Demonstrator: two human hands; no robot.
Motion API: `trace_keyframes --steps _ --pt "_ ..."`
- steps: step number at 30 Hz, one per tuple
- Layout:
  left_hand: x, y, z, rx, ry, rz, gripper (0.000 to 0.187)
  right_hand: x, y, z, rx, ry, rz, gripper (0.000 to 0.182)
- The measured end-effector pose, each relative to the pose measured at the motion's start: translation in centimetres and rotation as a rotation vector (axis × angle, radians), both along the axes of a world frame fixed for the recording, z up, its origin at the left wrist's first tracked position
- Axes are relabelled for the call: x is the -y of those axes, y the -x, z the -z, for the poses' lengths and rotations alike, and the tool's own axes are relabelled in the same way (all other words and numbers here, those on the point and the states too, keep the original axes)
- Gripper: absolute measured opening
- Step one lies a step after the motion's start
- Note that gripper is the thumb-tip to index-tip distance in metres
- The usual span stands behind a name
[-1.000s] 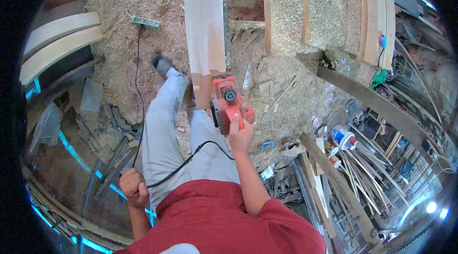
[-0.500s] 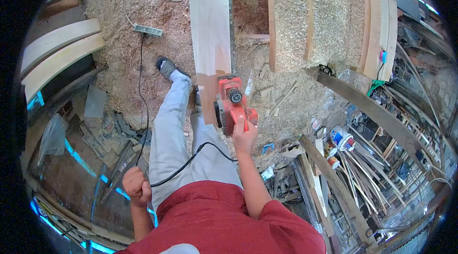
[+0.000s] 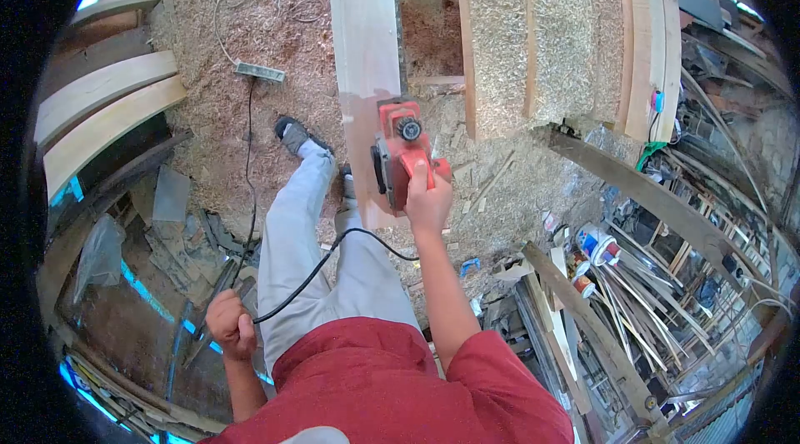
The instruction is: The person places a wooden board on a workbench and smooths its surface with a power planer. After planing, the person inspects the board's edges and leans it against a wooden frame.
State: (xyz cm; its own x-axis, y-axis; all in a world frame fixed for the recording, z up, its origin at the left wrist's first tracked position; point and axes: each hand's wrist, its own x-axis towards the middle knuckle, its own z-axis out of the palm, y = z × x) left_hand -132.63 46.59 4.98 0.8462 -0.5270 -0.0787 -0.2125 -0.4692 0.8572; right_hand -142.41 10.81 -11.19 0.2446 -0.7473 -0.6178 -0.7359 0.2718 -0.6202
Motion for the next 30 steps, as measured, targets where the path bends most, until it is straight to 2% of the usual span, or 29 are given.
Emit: trace_keyframes --steps 2,8,15,17,18,20,21,25,30 --pt "-0.3 -0.4 -0.2 -0.021 -0.011 0.018 0.021 0.4 -1.2 0.4 0.015 0.085 -0.044 0.054" --pt "-0.8 -1.2 0.1 -0.005 0.016 0.022 0.021 2.1 -4.7 1.4 -0.075 0.121 -0.049 0.056" --pt "-0.1 -3.6 0.0 0.016 0.108 0.072 0.019 4.1 -9.1 1.6 0.04 0.217 -0.024 0.057" --pt "-0.3 -3.9 -0.7 0.05 0.119 0.091 0.019 4.2 -10.4 -1.2 0.151 0.001 0.045 0.055" --pt "-0.7 -3.9 -0.9 0.074 0.129 0.101 0.019 4.1 -10.4 -1.7 0.159 0.002 0.048 0.055" --pt "-2.3 -3.1 -0.8 0.088 0.138 0.073 0.019 3.9 -9.4 -2.5 0.378 -0.047 0.142 0.05" --pt "-3.2 -2.3 -0.7 0.095 0.147 0.041 0.019 3.7 -8.6 -3.4 0.403 -0.023 0.121 0.046" --pt "-6.6 1.4 -0.5 0.087 0.088 0.018 0.02 1.7 -4.0 -6.2 0.468 0.006 0.142 0.045" --pt "-7.8 5.5 0.7 0.113 0.123 0.081 0.02 -2.7 5.4 -6.9 0.397 0.015 0.129 0.045"
